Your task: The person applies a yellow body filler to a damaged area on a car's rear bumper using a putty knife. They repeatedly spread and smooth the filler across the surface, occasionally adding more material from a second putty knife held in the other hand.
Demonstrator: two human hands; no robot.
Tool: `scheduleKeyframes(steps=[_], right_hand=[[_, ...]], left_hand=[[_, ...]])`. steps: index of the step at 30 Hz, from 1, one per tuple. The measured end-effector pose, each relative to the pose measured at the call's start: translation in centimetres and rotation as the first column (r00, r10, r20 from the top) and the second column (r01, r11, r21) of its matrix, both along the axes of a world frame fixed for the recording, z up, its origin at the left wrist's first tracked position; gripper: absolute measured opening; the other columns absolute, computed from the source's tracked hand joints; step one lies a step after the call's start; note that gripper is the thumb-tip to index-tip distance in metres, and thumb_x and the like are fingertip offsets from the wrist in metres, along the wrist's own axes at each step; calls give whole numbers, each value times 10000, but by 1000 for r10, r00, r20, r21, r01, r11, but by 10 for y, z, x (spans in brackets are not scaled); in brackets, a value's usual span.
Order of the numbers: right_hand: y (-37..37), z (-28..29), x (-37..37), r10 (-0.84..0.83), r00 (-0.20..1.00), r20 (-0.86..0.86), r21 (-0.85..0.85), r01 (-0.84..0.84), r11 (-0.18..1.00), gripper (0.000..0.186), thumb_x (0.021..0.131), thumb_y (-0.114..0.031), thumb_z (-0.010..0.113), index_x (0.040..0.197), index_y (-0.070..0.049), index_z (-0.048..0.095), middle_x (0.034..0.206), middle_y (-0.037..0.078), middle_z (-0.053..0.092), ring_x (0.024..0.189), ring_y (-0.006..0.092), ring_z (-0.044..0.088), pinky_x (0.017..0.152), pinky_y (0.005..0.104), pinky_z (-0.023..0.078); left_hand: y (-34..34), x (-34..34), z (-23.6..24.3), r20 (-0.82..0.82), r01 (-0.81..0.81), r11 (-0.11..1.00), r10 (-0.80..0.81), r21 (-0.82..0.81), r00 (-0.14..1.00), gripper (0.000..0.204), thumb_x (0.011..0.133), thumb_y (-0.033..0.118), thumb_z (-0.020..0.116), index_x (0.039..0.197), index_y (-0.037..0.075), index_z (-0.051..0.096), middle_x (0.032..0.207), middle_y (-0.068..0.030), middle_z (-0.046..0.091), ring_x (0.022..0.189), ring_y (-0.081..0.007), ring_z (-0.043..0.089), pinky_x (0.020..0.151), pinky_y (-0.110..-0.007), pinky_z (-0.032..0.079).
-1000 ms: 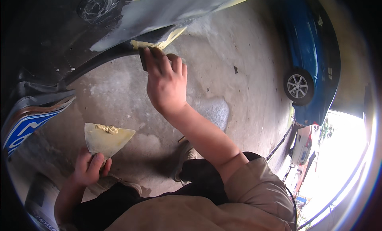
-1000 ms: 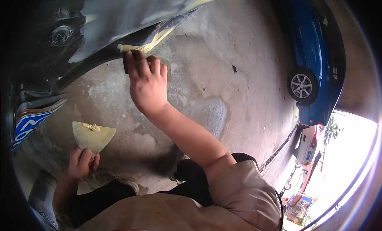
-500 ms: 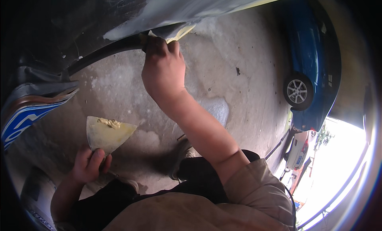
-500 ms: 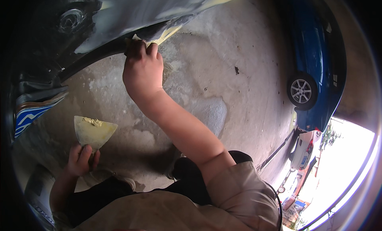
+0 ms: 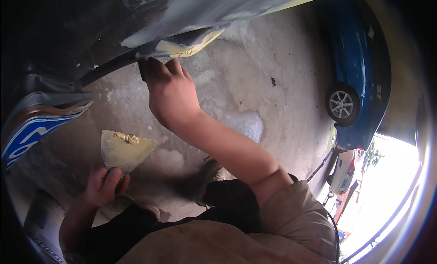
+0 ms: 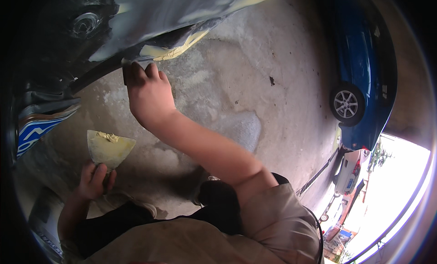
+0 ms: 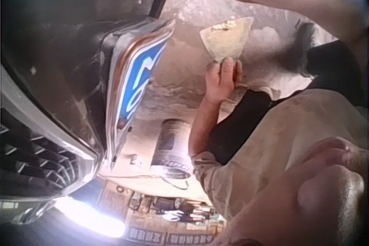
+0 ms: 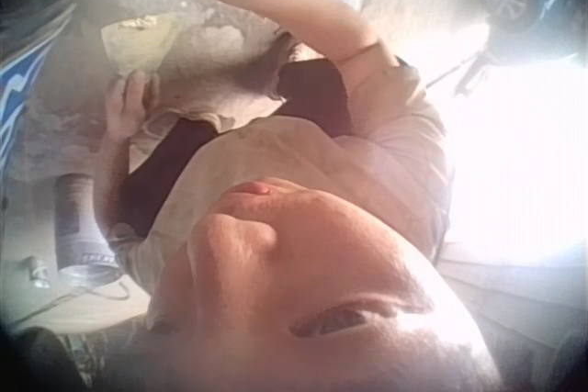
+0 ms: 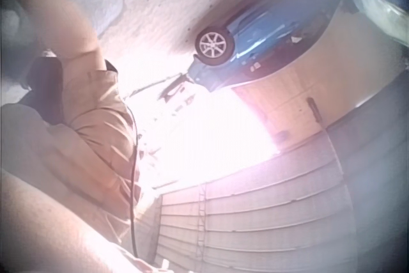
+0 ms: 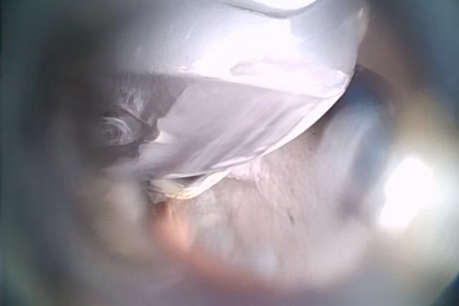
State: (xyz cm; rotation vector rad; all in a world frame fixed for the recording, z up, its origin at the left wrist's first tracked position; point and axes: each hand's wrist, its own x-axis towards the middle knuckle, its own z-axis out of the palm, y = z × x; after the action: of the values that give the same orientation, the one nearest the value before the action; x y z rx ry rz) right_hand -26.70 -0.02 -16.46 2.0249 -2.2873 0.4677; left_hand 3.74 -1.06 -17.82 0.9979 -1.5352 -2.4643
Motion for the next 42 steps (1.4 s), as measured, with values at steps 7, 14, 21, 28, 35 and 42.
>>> scheduleKeyframes(steps=[7,14,21,28,35,42], right_hand=[[54,71,-16,311,528,790,-120,-365,923,605,913,130,677,1495,-34,661,1160,170,775,973,314,736,870,390,604],[60,68,-17,577,450,682,-286,-561,777,651,846,178,699,1473,4,676,1279,166,778,982,328,745,863,416,613],[94,45,-42,513,620,594,147,-711,688,623,810,66,671,1423,-43,701,1207,135,782,1000,303,717,875,407,630],[105,-11,-91,332,925,184,-74,-324,943,592,820,40,683,1402,-58,717,1323,115,748,1053,320,704,902,414,624],[70,-44,-141,-145,961,234,-298,213,930,492,963,83,600,1423,-56,706,1355,146,732,1149,371,659,1011,454,562],[32,-41,-172,-192,981,0,-305,183,935,570,855,9,676,1406,-135,720,1394,14,727,1187,297,619,997,455,490]], left_hand=[[1,5,-3,-112,42,898,-101,-439,989,146,1103,65,550,1019,6,653,819,-47,655,664,-97,645,576,-254,557],[3,-1,9,-72,0,991,-10,-134,997,201,1119,116,518,1027,-3,651,838,-23,651,681,-92,645,603,-248,550],[8,19,-13,-37,48,421,-191,-906,981,134,1086,50,541,988,8,623,836,-28,631,620,-93,605,602,-250,553],[26,56,-65,-84,-24,460,-111,-888,990,518,854,4,848,1264,-171,584,1173,-295,602,936,-382,637,754,-412,572],[29,51,-59,-57,-69,-34,-271,-997,961,556,860,-21,841,1318,-159,557,1219,-315,595,971,-400,653,777,-427,581],[34,52,-56,-52,-71,-71,-238,-995,970,541,847,-1,871,1295,-120,593,1172,-274,613,922,-363,639,705,-388,555]])
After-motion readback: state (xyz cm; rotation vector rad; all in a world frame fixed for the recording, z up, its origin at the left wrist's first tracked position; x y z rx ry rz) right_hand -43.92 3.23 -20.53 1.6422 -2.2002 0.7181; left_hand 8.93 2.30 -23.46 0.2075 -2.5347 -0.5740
